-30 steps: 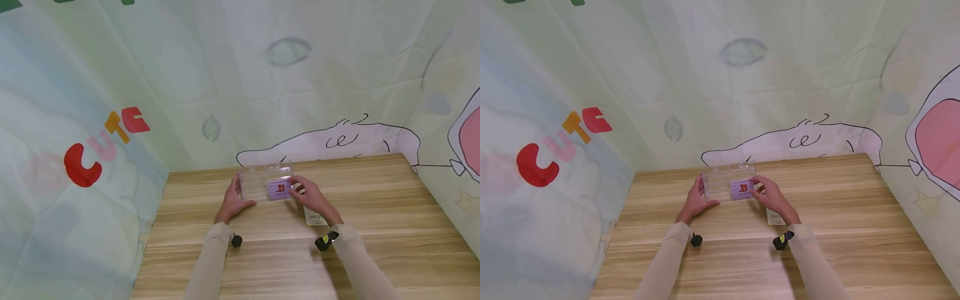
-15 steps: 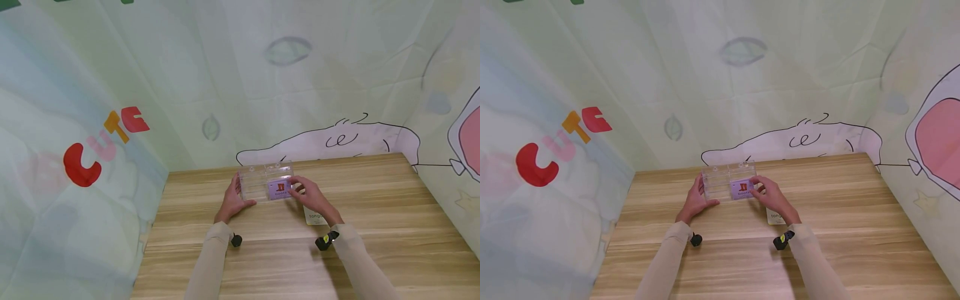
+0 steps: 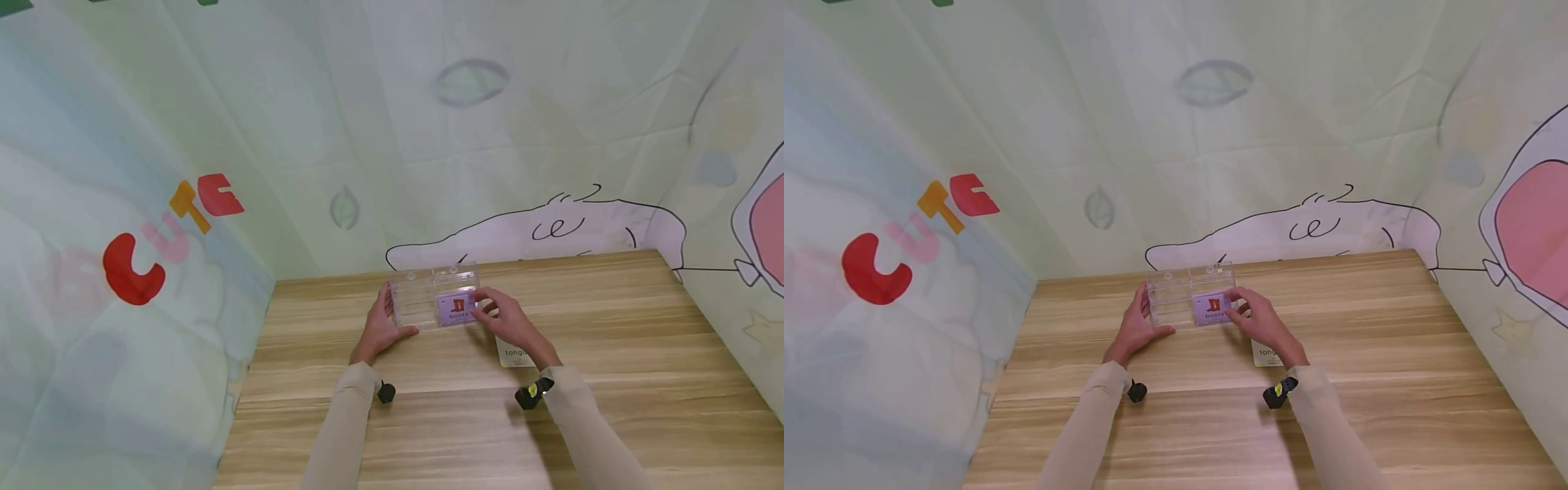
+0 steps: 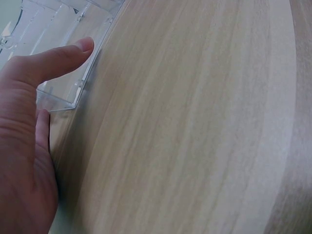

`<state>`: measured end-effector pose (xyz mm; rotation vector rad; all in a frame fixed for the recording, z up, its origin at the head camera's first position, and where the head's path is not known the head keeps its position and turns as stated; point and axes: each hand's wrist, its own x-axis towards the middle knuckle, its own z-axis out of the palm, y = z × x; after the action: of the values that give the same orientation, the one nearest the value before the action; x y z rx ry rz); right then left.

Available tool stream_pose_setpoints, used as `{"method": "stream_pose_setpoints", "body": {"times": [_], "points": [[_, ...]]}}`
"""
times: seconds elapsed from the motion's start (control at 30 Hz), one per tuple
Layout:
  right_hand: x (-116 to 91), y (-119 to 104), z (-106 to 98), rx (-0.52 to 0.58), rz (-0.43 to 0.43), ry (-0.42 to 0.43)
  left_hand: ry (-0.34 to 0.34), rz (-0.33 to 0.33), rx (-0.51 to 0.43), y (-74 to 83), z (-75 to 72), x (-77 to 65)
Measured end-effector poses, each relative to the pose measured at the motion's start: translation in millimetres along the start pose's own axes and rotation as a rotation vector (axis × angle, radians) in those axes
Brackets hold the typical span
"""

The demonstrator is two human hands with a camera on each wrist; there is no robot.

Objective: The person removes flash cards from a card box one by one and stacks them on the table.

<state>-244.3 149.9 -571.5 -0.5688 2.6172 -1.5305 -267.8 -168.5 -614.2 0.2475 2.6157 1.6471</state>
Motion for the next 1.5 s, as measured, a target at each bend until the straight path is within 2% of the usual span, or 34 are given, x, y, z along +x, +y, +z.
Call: {"method": "stream_pose_setpoints", "body": {"times": [1.17,1.5], "points": [[-2.6,-0.3,1.4,0.003,0.028,0.006,-0.008,-0.012,0.001,2.3,-1.5,-0.4],[-3.5,-0.6,0.6,0.008,0.032,0.004,-0.009,0.002,-0.009,1.0,-1.1,0.3]]}}
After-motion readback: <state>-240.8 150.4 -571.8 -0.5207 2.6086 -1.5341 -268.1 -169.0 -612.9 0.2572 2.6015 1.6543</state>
